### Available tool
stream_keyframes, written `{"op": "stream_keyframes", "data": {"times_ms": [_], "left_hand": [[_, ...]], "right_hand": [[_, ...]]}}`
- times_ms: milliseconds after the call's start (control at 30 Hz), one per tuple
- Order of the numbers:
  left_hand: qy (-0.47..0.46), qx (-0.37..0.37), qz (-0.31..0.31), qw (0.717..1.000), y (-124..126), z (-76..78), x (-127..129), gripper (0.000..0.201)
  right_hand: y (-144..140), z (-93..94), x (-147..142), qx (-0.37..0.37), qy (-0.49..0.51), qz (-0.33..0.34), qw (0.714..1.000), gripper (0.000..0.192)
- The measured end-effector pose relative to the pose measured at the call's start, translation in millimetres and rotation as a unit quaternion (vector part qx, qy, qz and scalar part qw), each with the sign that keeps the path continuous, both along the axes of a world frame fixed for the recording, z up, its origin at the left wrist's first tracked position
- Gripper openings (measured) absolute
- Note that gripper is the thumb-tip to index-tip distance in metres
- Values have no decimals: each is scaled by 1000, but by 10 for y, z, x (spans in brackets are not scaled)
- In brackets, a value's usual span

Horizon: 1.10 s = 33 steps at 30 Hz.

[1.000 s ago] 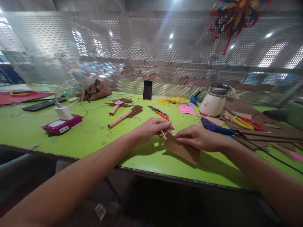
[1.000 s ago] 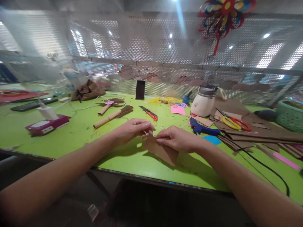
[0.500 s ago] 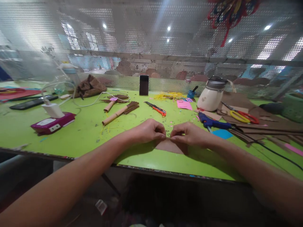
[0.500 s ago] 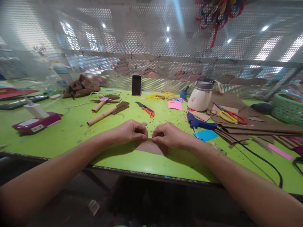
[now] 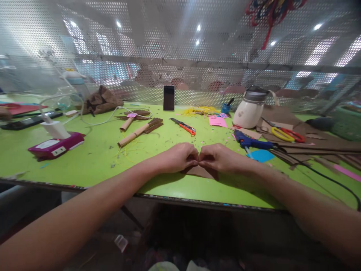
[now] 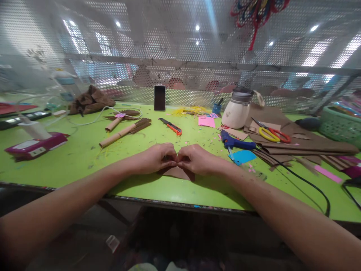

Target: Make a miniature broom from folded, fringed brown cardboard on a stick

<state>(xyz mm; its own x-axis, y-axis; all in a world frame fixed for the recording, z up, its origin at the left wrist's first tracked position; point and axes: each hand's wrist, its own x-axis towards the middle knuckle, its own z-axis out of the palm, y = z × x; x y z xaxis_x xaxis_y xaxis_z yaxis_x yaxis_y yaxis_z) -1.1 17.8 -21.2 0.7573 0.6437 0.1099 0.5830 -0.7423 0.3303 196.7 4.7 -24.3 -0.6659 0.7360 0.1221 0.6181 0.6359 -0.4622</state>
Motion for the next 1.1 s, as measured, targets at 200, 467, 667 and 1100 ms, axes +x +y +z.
{"op": "stream_keyframes", "data": {"times_ms": [200,467,667,1100], "left_hand": [[-20,26,-13,999,-27,-38,11,12],[-15,-10,3,1000,-60,4,-34,10],[24,-10,18,1000,-77,73,-84,9],[119,40,-3,992,-116,212,-163,9]], "right_hand": [[-9,8,-15,53,-40,26,997,19],[-53,101,81,47,-85,32,995,13],[-72,93,194,21,-82,23,996,13],[-114,66,305,20,-88,30,996,11]]}}
